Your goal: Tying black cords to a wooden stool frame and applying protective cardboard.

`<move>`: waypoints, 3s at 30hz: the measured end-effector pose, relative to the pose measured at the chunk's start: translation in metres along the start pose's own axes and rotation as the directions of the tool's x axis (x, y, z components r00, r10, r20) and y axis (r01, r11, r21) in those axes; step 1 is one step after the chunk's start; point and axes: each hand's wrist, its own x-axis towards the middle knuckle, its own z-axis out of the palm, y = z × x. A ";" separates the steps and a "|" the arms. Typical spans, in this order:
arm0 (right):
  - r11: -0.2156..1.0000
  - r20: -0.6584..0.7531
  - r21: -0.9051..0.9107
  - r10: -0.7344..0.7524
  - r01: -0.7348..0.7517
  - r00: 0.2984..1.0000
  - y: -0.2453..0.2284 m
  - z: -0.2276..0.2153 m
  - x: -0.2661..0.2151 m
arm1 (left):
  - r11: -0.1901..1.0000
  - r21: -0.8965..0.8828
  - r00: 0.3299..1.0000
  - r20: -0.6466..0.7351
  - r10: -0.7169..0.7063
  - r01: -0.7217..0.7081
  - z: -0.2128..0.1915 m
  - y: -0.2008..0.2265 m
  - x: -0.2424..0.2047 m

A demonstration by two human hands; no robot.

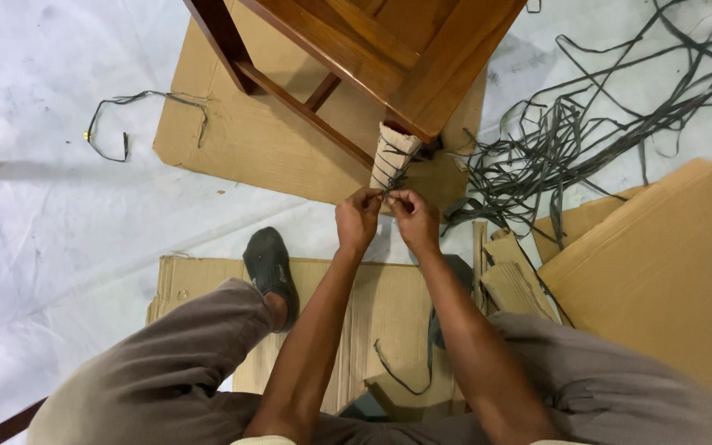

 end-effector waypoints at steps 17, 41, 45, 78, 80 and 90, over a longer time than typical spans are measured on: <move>0.928 -0.278 -0.270 -0.330 0.257 0.902 0.024 0.004 -0.002 | 0.990 -0.023 0.990 -0.022 -0.140 0.139 0.020 -0.014 0.016; 0.819 -0.261 0.535 0.394 -0.208 0.881 0.055 -0.026 -0.004 | 0.989 0.137 0.984 0.161 -0.073 0.051 0.037 -0.051 -0.023; 0.838 -0.333 0.490 0.435 -0.240 0.837 0.091 -0.034 -0.006 | 0.983 0.181 0.964 0.265 -0.016 -0.033 0.040 -0.045 -0.039; 0.826 -0.031 -0.161 0.543 -0.540 0.839 0.182 -0.068 -0.020 | 0.887 0.405 0.741 0.661 -0.118 -0.220 0.060 -0.068 -0.075; 0.852 -0.112 -0.166 0.483 -0.496 0.868 0.187 -0.065 -0.021 | 0.892 0.398 0.741 0.661 -0.116 -0.215 0.060 -0.069 -0.075; 0.987 -0.144 -0.156 -0.057 0.034 0.988 0.091 -0.033 -0.056 | 0.985 0.159 0.879 0.459 -0.128 0.060 0.067 -0.094 -0.058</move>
